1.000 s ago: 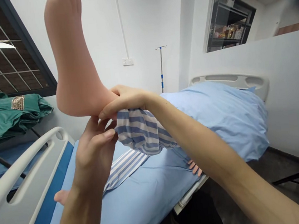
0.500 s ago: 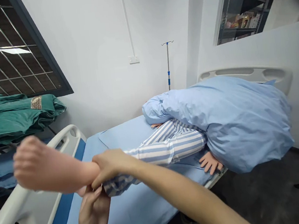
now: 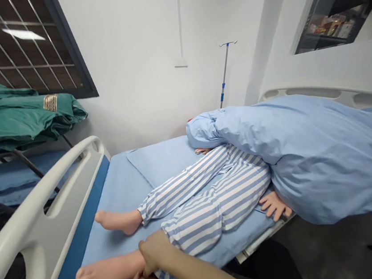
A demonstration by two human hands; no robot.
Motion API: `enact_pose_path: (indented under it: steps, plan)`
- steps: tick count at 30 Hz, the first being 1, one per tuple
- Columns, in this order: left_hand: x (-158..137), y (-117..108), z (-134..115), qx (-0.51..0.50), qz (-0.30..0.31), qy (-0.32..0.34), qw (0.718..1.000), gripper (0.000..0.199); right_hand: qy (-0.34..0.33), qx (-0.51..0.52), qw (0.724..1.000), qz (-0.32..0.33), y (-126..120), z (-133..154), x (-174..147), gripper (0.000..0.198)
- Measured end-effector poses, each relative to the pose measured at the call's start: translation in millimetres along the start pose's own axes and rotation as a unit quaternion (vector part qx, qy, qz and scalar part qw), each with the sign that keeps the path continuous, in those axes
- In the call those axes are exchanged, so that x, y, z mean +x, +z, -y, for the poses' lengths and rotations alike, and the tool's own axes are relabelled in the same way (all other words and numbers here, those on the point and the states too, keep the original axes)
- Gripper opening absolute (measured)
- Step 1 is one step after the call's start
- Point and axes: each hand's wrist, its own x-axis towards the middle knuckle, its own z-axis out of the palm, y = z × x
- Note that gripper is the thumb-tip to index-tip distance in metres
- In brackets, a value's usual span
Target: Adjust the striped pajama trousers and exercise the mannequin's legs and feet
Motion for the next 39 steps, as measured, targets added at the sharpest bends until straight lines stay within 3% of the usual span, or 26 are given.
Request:
enact_pose_path:
  steps: [3,6,12,14,20,32,36,39]
  plan:
    - [0.9,1.3,-0.9,-0.024,-0.013,-0.020,0.999,0.040,-0.015,-0.007,0.999,0.035,15.0,-2.7,5.8,0.063]
    - [1.9,1.5,-1.9,-0.031,-0.027,-0.015,0.999,0.037,-0.015,0.004,0.999,0.046,14.6,-4.6,3.7,0.064]
    - [3.7,-3.6,-0.1,-0.041,-0.044,-0.019,0.998,0.030,-0.047,0.027,0.997,0.061,4.2,-8.1,-8.3,0.030]
    - [4.0,-4.9,-0.3,-0.035,-0.051,-0.031,0.998,0.029,-0.046,0.029,0.997,0.060,4.1,-7.6,-7.5,0.027]
    - [3.9,-3.8,-0.9,-0.011,-0.059,-0.034,0.998,0.027,-0.020,0.020,0.999,0.040,11.9,-4.1,3.3,0.060]
    - [7.0,-6.0,1.4,0.017,-0.047,-0.026,0.998,0.027,-0.014,0.011,0.999,0.029,26.3,-5.0,11.3,0.063]
    - [5.6,-2.8,0.5,-0.014,-0.051,-0.025,0.998,0.026,-0.016,0.010,0.999,0.042,21.4,-4.1,10.6,0.065]
    - [2.8,3.8,-2.8,-0.022,-0.058,-0.035,0.997,0.023,-0.019,0.014,0.998,0.052,4.1,-7.6,3.3,0.065]
